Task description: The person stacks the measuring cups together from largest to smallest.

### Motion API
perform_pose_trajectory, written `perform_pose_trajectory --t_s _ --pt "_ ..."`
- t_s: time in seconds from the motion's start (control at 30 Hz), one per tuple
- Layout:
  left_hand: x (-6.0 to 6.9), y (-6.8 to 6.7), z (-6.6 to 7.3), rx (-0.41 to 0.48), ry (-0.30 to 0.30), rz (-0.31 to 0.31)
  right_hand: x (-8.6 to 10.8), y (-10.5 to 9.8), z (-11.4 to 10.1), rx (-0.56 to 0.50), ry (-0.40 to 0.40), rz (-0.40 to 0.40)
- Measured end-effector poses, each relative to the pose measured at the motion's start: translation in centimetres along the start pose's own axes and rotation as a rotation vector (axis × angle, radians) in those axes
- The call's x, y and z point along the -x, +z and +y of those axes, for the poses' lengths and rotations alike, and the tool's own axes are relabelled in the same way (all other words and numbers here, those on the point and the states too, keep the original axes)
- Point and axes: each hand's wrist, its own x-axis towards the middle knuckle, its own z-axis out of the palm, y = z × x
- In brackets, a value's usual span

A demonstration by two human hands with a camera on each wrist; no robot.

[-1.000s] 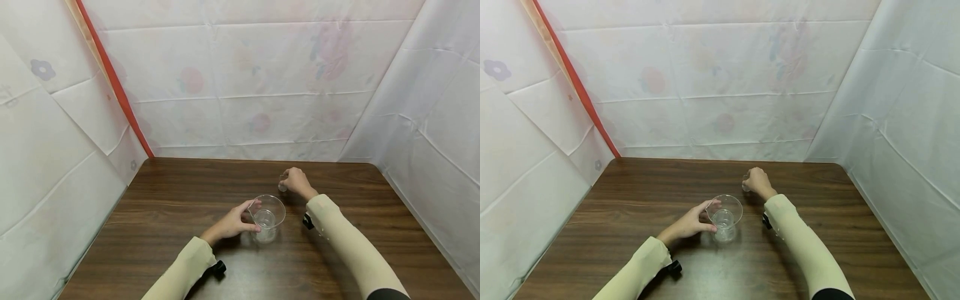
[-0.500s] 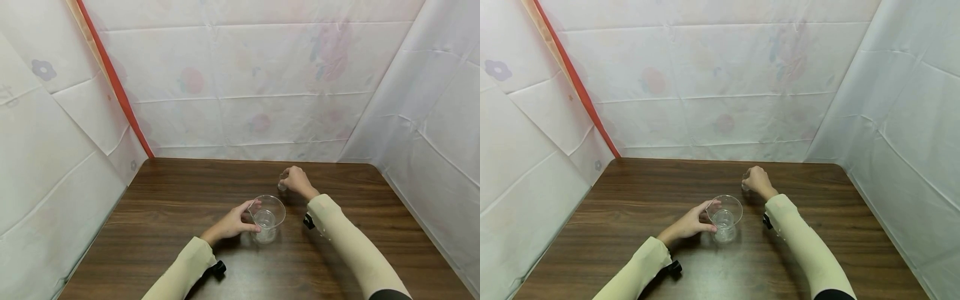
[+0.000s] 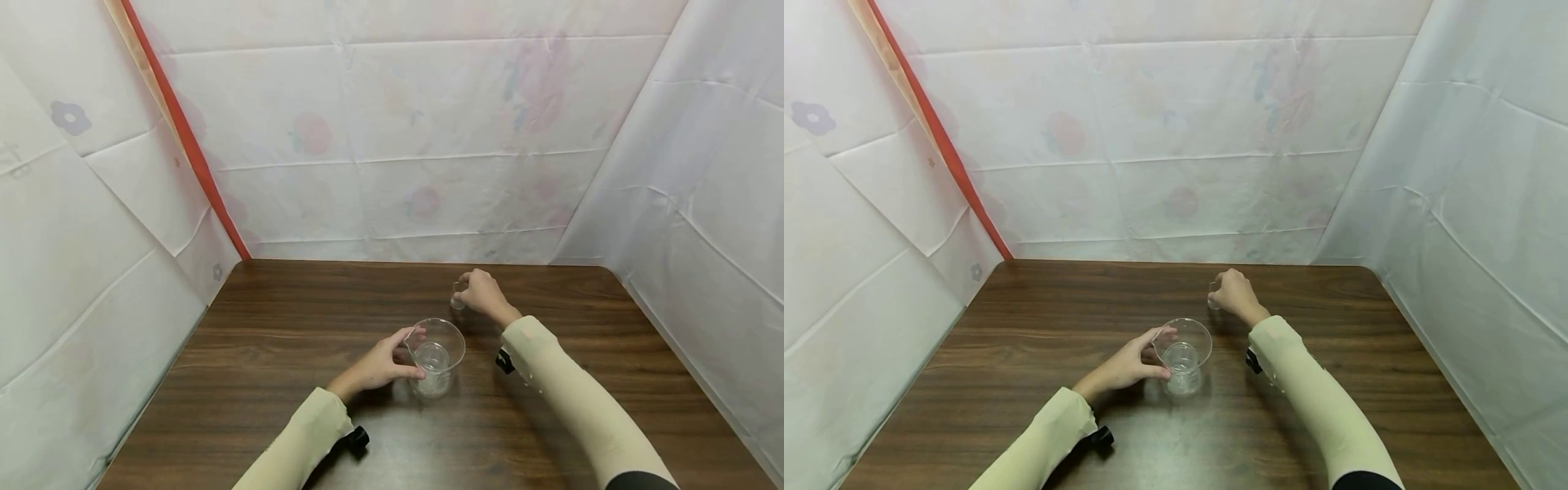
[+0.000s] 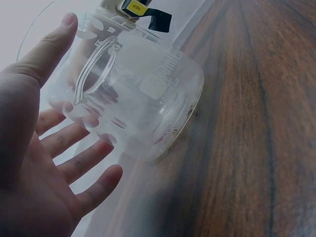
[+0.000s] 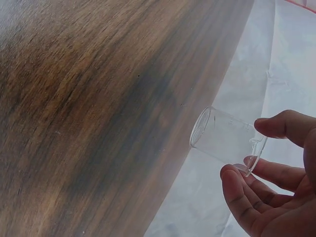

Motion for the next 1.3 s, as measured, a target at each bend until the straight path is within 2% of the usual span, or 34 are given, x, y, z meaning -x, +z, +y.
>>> perform_pose_trajectory --t_s 0.23,0.93,1.3 --pt "0.1 0.1 0.3 0.011 -0.003 0.0 0.2 -0.2 -0.3 -0.009 -0.007 0.015" --pt "0.0 0.1 -0.1 -0.002 0.003 0.005 1.1 -1.2 -1.5 -0.01 -0.042 0.041" --pt "0.0 0.1 -0.2 -0.012 0.006 0.013 1.2 -1.8 -1.9 0.037 -0.1 0.105"
